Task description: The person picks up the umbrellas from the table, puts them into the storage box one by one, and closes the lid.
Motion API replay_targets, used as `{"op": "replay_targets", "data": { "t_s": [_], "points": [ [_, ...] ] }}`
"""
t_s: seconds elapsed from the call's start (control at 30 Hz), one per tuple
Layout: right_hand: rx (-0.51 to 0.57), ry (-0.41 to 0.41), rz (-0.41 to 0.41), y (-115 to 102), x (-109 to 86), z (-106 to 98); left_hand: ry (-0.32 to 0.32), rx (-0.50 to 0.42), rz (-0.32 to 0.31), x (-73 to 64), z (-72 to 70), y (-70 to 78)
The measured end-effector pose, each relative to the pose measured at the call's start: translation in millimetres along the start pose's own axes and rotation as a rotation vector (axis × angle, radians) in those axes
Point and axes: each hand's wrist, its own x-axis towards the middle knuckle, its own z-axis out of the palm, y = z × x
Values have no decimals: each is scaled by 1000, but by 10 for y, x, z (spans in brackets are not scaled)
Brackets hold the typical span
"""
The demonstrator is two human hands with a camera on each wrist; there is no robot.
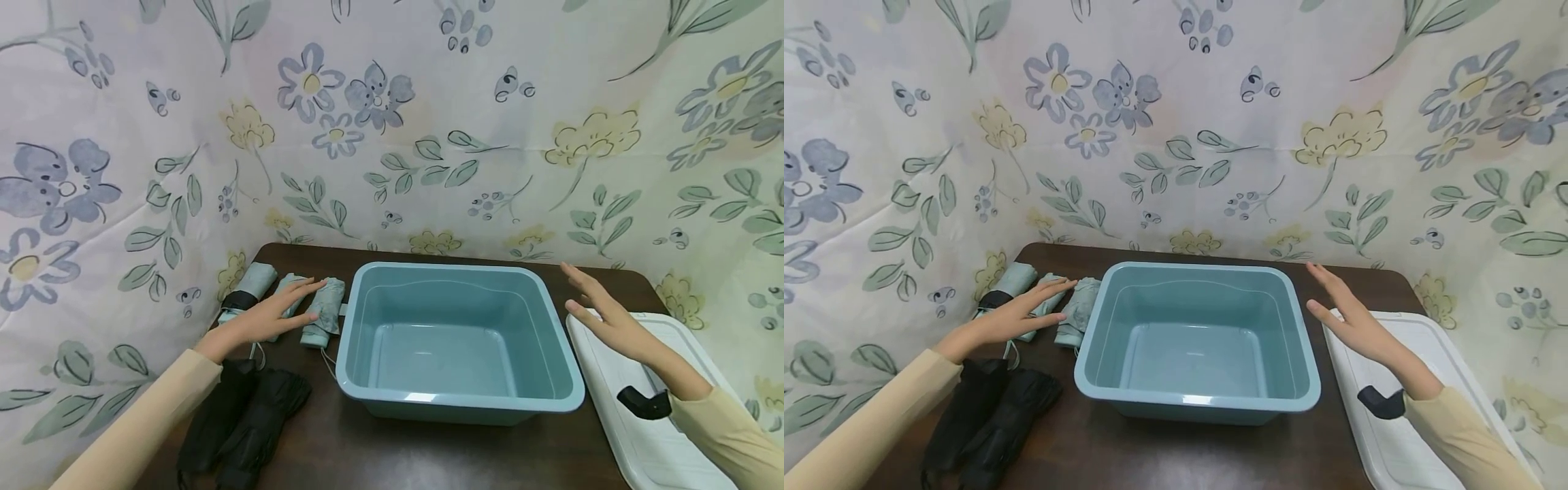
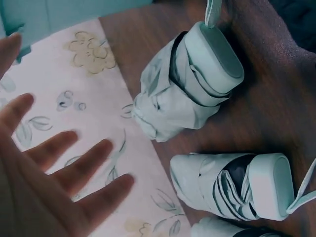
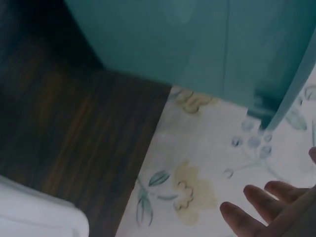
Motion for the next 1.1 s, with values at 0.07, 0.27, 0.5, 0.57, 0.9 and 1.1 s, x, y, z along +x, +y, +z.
{"op": "replay_targets", "data": {
  "t_s": [0.07,0.27,0.5,0.57,0.9,1.1],
  "points": [
    [-17,-10,-14,-55,6,38,-29,-21,-7,-73,-1,-1],
    [-16,-43,-20,-161,16,89,-151,-77,-95,-257,5,27],
    [-3,-87,-22,-186,10,142,-289,-47,-104,-418,56,87],
    [-13,-94,-27,-183,9,168,-319,-43,-137,-458,67,115],
    [-13,-122,-23,-172,-6,241,-430,-15,-341,-595,159,187],
    [23,-145,-10,-158,-22,283,-448,-30,-355,-681,288,128]
  ]
}}
